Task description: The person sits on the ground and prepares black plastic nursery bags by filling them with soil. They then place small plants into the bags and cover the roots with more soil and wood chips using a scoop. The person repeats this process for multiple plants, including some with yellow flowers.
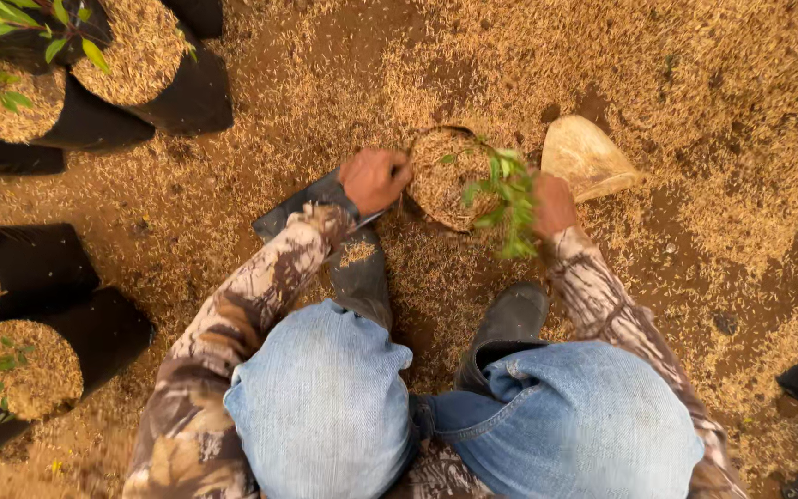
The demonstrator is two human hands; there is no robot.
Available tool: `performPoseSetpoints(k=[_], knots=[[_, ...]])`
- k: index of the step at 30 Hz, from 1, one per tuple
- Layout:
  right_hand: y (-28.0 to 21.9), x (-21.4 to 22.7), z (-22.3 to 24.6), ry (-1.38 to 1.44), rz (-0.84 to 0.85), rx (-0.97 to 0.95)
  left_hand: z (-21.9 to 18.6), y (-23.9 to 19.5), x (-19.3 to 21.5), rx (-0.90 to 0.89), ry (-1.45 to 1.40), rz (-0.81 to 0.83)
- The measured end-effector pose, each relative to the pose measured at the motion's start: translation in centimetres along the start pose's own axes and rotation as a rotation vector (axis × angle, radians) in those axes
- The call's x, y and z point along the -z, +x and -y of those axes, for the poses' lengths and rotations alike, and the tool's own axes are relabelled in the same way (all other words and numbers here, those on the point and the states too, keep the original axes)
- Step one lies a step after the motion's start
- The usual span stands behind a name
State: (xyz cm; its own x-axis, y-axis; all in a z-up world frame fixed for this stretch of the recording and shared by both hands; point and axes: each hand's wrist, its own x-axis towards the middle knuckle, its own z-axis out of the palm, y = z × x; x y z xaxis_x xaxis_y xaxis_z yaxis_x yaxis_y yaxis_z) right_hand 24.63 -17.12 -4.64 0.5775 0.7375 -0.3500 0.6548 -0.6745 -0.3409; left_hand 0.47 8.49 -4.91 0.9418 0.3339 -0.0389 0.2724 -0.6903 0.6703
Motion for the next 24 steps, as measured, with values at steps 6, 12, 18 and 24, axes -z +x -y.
performPoseSetpoints(k=[6, 12, 18, 24], knots=[[-2.5, 4.8, 2.7, 0.075, 0.071, -0.015, -2.3, -0.5, 2.1, 0.056, -0.067, -0.139], [-1.7, 3.2, 3.5, 0.064, 0.083, -0.134, -2.4, 0.0, 2.3, 0.054, -0.065, -0.090], [-4.1, 2.4, 1.8, 0.016, -0.294, 0.651, -3.1, -1.9, 1.4, 0.248, -0.159, -0.097], [-10.8, 3.4, 10.1, 0.211, 0.239, 0.381, -4.1, -2.4, -1.4, 0.455, -0.190, 0.057]])
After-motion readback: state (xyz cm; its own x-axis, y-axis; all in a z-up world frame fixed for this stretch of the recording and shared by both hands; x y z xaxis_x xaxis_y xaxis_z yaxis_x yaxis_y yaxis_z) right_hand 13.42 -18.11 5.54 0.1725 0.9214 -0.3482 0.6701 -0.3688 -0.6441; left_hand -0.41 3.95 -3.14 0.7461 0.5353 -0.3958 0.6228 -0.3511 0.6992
